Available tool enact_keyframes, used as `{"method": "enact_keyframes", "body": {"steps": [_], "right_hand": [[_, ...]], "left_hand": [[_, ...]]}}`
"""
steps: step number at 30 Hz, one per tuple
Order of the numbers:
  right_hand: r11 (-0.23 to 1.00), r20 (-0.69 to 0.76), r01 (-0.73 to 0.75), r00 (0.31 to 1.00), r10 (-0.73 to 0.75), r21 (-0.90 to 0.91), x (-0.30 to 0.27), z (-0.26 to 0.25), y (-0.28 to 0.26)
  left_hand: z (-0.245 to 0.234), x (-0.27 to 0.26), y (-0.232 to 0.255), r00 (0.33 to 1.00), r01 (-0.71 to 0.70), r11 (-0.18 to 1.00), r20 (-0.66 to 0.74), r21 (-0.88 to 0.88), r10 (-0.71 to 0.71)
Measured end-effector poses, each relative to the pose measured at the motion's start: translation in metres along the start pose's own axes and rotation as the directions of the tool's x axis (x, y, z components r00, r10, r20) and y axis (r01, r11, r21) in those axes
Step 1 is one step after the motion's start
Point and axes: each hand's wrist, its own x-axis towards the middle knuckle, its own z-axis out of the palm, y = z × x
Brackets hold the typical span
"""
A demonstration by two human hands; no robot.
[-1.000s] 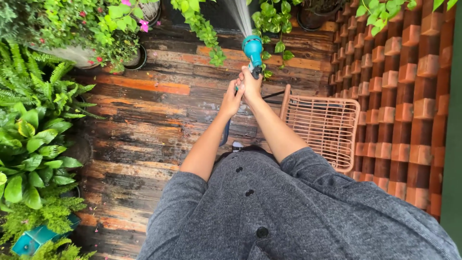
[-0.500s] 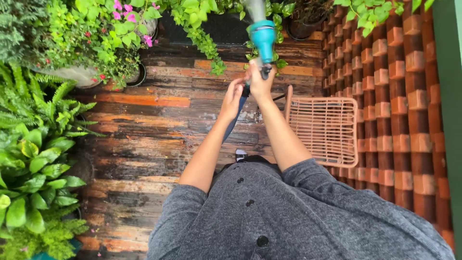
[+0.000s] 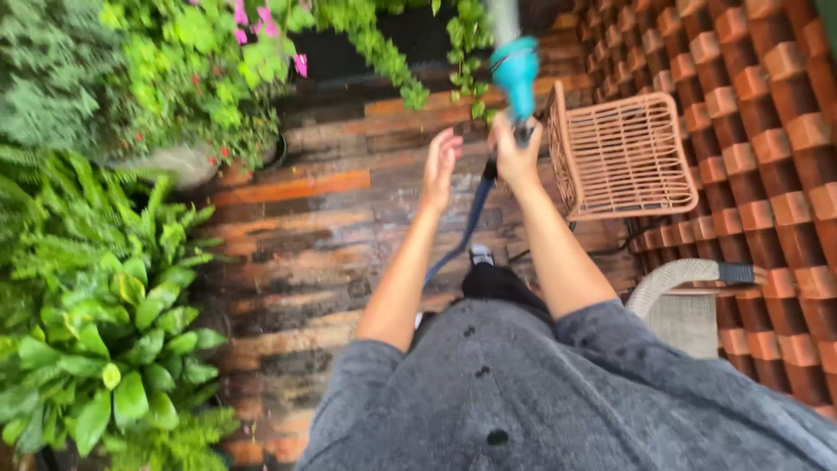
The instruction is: The person uses a hose with a spray nozzle to water various potted plants and the wooden deck floor in an outdoor area. The person moves the hose around to cover different sections of the garden and deck.
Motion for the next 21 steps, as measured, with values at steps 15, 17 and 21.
{"method": "enact_keyframes", "body": {"steps": [15,17,21], "right_hand": [[0.984,0.121,-0.031,0.991,0.052,-0.174,-0.048,0.012,-0.034],[0.984,0.125,-0.024,0.991,0.047,-0.176,-0.05,0.004,-0.027],[0.985,0.179,0.067,0.983,-0.038,-0.159,-0.049,-0.024,0.019]], "left_hand": [[0.02,-0.032,-0.011,0.994,0.101,0.995,-0.038,0.004,-0.101],[0.028,-0.029,-0.024,0.995,0.093,0.996,-0.04,0.014,-0.093],[0.047,-0.025,-0.056,0.992,0.12,0.981,-0.026,-0.152,-0.125]]}}
